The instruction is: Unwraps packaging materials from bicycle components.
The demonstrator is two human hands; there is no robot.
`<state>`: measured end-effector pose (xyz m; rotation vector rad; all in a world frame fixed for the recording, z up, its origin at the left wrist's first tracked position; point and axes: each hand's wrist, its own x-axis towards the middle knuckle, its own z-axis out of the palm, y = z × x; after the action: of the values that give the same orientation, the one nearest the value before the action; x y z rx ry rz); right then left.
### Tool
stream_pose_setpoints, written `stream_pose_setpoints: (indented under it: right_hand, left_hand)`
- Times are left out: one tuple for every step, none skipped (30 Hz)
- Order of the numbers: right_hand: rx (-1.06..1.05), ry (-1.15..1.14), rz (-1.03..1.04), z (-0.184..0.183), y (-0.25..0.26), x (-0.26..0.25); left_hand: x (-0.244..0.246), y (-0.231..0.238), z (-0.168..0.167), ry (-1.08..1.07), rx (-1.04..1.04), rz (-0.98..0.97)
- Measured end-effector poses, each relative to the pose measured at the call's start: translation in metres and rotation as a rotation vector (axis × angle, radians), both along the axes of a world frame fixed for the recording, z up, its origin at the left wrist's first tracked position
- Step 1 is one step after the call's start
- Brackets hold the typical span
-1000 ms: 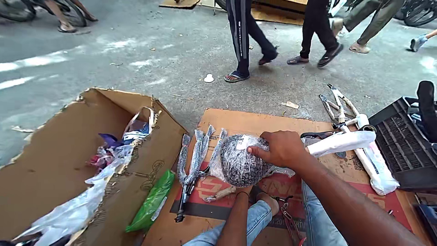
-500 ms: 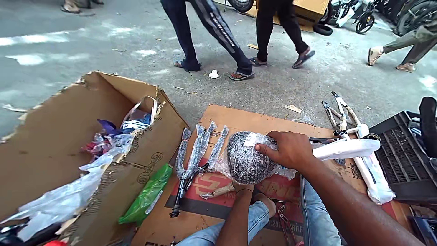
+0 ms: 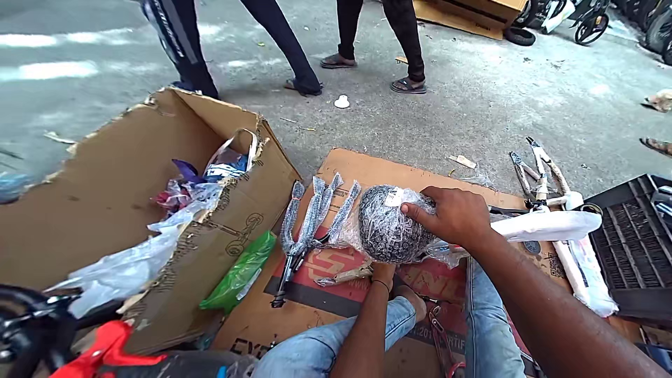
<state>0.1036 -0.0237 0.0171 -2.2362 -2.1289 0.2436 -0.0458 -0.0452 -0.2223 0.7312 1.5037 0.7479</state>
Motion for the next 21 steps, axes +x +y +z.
stream_pose_setpoints:
  right_hand:
    - [-0.003, -0.003, -0.002, 0.0, 0.001, 0.0]
    - [0.004, -0.007, -0.003, -0.001, 0.002, 0.0]
    - [0.017, -0.011, -0.001, -0.001, 0.002, 0.0]
    - [0.029, -0.014, 0.003, -0.002, 0.001, 0.001]
    - [0.041, -0.015, 0.007, -0.003, 0.0, 0.002]
    - [0.046, -0.015, 0.011, -0.003, -0.001, 0.003]
    - [0.052, -0.014, 0.013, -0.003, -0.001, 0.004]
    - [0.054, -0.01, 0.012, -0.002, -0.001, 0.004]
    - [0.068, -0.009, 0.013, -0.003, 0.0, 0.003]
    - [0.083, -0.009, 0.012, -0.004, 0.001, 0.003]
    - [0.094, -0.012, 0.009, -0.005, 0.002, 0.002]
    - [0.107, -0.021, 0.009, -0.005, 0.004, 0.002]
    - [0.115, -0.029, 0.007, -0.006, 0.007, 0.002]
    - [0.111, -0.031, -0.001, -0.005, 0.009, 0.001]
    - [0.105, -0.027, -0.011, -0.004, 0.011, -0.001]
    - [0.096, -0.02, -0.021, -0.003, 0.011, -0.001]
    - [0.087, -0.02, -0.031, -0.002, 0.011, -0.001]
    - [0.083, -0.02, -0.036, -0.001, 0.011, 0.0]
    - [0.084, -0.017, -0.034, -0.001, 0.009, 0.0]
    - [0.086, -0.012, -0.035, -0.002, 0.006, 0.0]
    - [0.092, -0.007, -0.035, -0.003, 0.003, 0.0]
  left_hand:
    - [-0.001, 0.002, -0.003, 0.05, -0.015, -0.059]
    - [-0.003, 0.004, -0.005, 0.129, -0.026, -0.138]
    - [-0.002, 0.004, -0.005, 0.215, -0.022, -0.21]
    - [0.0, 0.002, -0.004, 0.274, -0.006, -0.26]
    - [0.003, -0.002, -0.004, 0.299, 0.01, -0.266]
    - [0.008, -0.007, -0.003, 0.304, 0.026, -0.235]
    - [0.013, -0.013, -0.002, 0.28, 0.045, -0.168]
    - [0.018, -0.021, 0.0, 0.219, 0.077, -0.08]
    - [0.022, -0.029, 0.0, 0.153, 0.112, 0.0]
    - [0.025, -0.038, 0.002, 0.106, 0.131, 0.068]
    - [0.026, -0.047, 0.005, 0.071, 0.151, 0.125]
    - [0.026, -0.057, 0.008, 0.023, 0.168, 0.158]
    - [0.025, -0.07, 0.013, -0.021, 0.178, 0.168]
    - [0.025, -0.087, 0.024, -0.056, 0.171, 0.112]
    - [0.028, -0.108, 0.04, -0.072, 0.14, -0.024]
    - [0.036, -0.131, 0.057, -0.088, 0.094, -0.244]
    - [0.047, -0.155, 0.073, -0.108, 0.056, -0.512]
    - [0.058, -0.177, 0.085, -0.13, 0.041, -0.8]
    - [0.068, -0.198, 0.092, -0.13, 0.041, -1.072]
    - [0.073, -0.215, 0.096, -0.116, 0.023, -1.271]
    - [0.075, -0.225, 0.097, -0.088, -0.015, -1.363]
